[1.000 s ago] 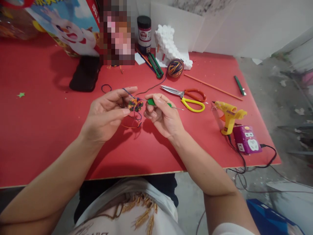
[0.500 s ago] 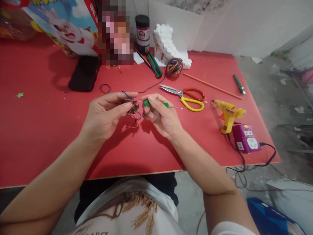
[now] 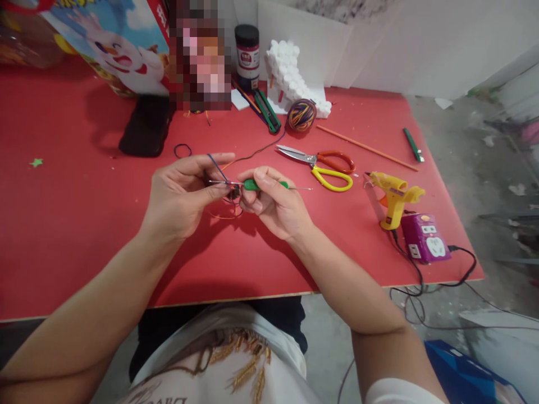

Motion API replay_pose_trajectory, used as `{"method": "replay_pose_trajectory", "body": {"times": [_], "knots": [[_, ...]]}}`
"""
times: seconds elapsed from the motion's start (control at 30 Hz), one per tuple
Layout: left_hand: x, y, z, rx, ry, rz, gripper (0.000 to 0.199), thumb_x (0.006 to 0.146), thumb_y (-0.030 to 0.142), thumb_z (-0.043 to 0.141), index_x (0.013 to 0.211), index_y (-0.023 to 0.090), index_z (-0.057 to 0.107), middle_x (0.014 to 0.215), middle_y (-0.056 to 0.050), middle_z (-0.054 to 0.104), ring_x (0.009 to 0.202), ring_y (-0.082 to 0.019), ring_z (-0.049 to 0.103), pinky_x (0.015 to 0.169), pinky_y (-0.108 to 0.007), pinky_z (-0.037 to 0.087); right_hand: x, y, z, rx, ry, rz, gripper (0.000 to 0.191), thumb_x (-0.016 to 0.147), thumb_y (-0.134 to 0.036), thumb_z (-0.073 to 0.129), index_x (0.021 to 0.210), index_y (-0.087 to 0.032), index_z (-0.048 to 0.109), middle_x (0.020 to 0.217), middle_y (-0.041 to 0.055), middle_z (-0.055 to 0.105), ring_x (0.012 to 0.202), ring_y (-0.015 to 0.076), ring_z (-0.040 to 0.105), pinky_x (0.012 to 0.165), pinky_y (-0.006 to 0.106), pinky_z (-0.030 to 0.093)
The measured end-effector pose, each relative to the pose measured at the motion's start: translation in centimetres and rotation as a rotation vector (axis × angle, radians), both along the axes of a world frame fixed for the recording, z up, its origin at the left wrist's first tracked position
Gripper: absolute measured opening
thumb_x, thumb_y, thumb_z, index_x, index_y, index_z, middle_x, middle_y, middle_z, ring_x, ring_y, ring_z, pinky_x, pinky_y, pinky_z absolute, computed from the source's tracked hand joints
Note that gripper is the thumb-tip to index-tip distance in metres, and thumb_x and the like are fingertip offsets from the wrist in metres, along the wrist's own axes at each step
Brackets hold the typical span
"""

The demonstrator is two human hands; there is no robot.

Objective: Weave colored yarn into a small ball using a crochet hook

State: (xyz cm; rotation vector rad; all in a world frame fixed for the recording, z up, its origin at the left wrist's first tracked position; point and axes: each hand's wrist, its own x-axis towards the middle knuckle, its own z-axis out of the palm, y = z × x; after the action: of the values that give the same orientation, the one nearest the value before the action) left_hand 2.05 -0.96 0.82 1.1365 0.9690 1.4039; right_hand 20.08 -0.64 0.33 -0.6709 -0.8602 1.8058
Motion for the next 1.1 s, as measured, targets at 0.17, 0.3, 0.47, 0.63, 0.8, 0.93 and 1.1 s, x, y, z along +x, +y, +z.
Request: {"method": "replay_pose_trajectory", "body": {"times": [0.17,0.3,0.47,0.63,0.8,0.93,1.1], "knots": [[0.05,-0.10,-0.22,0.028,0.001,0.011,0.046,0.073,0.012,0.094,0.115,0.029,0.088,0.079,0.000,0.069,0.071,-0.013,0.065,0.065,-0.026,0.061,0.00,-0.29,0.47,0.067,-0.051,-0.027,0.027,0.093,-0.045,0.081,0.091,-0.019,0.075,0.064,-0.0030,0.064,0.052,0.0085,0.044,0.056,0.025,0.045],[0.00,-0.04,-0.25,0.014,-0.033,0.000,0.049,0.072,0.012,0.095,0.118,0.027,0.087,0.083,-0.001,0.072,0.076,-0.014,0.067,0.074,-0.029,0.063,-0.13,0.02,0.49,0.058,-0.049,-0.060,0.027,0.093,-0.046,0.083,0.094,-0.020,0.076,0.066,-0.0034,0.064,0.053,0.0087,0.044,0.058,0.026,0.047],[0.07,-0.21,0.02,0.005,-0.052,-0.041,0.048,0.075,0.017,0.094,0.121,0.028,0.085,0.102,-0.005,0.082,0.088,-0.018,0.074,0.076,-0.032,0.066,-0.03,0.29,0.18,0.037,-0.036,-0.043,0.025,0.093,-0.045,0.082,0.095,-0.020,0.076,0.068,-0.0039,0.063,0.054,0.0081,0.043,0.059,0.026,0.048],[0.15,-0.04,-0.10,-0.004,-0.049,-0.033,0.048,0.075,0.015,0.094,0.121,0.027,0.086,0.091,-0.003,0.080,0.077,-0.015,0.073,0.073,-0.030,0.066,-0.11,0.23,-0.07,0.047,-0.001,-0.025,0.025,0.092,-0.043,0.084,0.097,-0.019,0.077,0.070,-0.0037,0.065,0.056,0.0078,0.045,0.061,0.026,0.048],[0.04,0.19,-0.24,-0.034,-0.053,-0.017,0.053,0.070,0.010,0.097,0.119,0.024,0.086,0.082,-0.001,0.073,0.069,-0.013,0.068,0.070,-0.030,0.065,-0.21,0.15,-0.08,0.042,-0.025,-0.048,0.027,0.091,-0.046,0.084,0.098,-0.020,0.076,0.073,-0.0038,0.065,0.057,0.0083,0.046,0.061,0.026,0.050],[-0.07,0.18,-0.38,-0.015,-0.034,-0.002,0.049,0.071,0.012,0.098,0.116,0.026,0.088,0.082,0.000,0.072,0.071,-0.012,0.068,0.072,-0.029,0.065,-0.24,0.19,-0.03,0.016,0.034,-0.037,0.023,0.093,-0.040,0.083,0.098,-0.019,0.077,0.071,-0.0044,0.064,0.057,0.0075,0.047,0.062,0.025,0.050],[0.10,0.13,-0.31,-0.036,-0.022,0.037,0.050,0.068,0.015,0.099,0.116,0.027,0.088,0.080,0.002,0.072,0.071,-0.010,0.069,0.073,-0.025,0.065,-0.45,0.16,-0.14,-0.015,0.044,-0.072,0.022,0.096,-0.040,0.080,0.104,-0.020,0.078,0.070,-0.0052,0.063,0.057,0.0076,0.048,0.063,0.024,0.051]]}}
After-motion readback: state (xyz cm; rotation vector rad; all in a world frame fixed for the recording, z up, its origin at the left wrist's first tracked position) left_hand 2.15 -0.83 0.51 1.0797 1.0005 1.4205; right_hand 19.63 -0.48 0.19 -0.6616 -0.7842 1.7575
